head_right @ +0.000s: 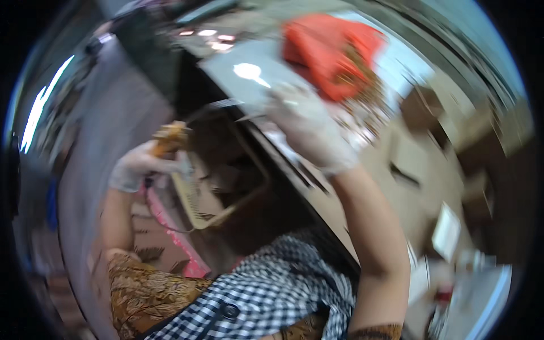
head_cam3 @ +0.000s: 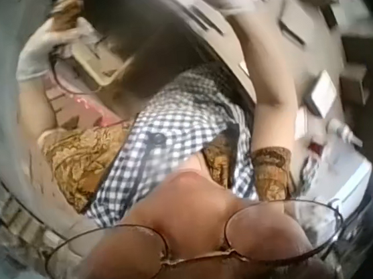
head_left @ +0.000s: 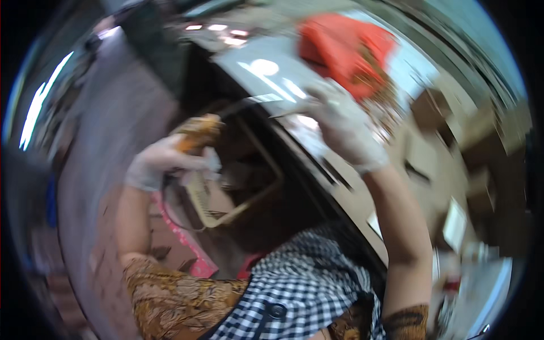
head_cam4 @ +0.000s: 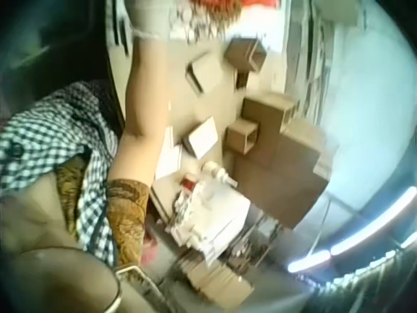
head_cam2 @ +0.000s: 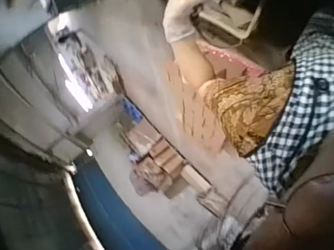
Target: The person assembles small cardboard boxes by folding flat pieces into shape and securing the edges with rubber bands. They handle multiple units sequentially, applying tension to the bands to hold the structure together, and stack the finished boxes on the table.
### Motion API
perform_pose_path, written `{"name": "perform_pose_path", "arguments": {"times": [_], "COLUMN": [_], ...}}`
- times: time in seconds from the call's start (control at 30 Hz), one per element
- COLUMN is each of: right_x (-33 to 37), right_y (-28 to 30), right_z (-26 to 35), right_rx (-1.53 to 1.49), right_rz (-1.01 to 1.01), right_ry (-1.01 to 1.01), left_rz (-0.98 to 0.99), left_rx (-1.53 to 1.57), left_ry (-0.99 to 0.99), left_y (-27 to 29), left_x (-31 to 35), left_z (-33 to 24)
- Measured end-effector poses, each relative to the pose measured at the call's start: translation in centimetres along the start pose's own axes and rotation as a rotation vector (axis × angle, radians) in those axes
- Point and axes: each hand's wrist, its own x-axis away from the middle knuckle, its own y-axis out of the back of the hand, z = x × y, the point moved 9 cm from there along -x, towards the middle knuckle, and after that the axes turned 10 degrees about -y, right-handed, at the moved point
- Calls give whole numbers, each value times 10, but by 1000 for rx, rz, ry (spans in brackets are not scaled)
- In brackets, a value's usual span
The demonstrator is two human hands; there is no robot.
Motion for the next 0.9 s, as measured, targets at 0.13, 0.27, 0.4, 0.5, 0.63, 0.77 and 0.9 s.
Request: {"name": "perform_pose_path", "arguments": {"times": [0.13,0.27,0.4,0.5,0.63,0.77,0.9], "right_x": [2,14,30,63,121,152,193], "right_y": [-21,-50,-13,50,120,164,205], "right_z": [-46,-102,-116,-112,-111,-97,-102], "right_rx": [-294,-636,-620,-427,-225,97,169], "right_rz": [-390,-344,-415,-579,-580,-543,-605], "right_ry": [-252,-686,-596,-510,-513,-674,-919], "left_rz": [35,-17,-322,-608,-939,-995,-995], "left_rx": [-47,-95,-41,7,179,174,176], "left_ry": [-6,-44,-146,-338,-131,99,103], "left_y": [-2,3,40,91,117,110,100], "left_x": [25,15,-13,-66,-93,-103,-130], "left_z": [9,31,70,129,198,285,335]}}
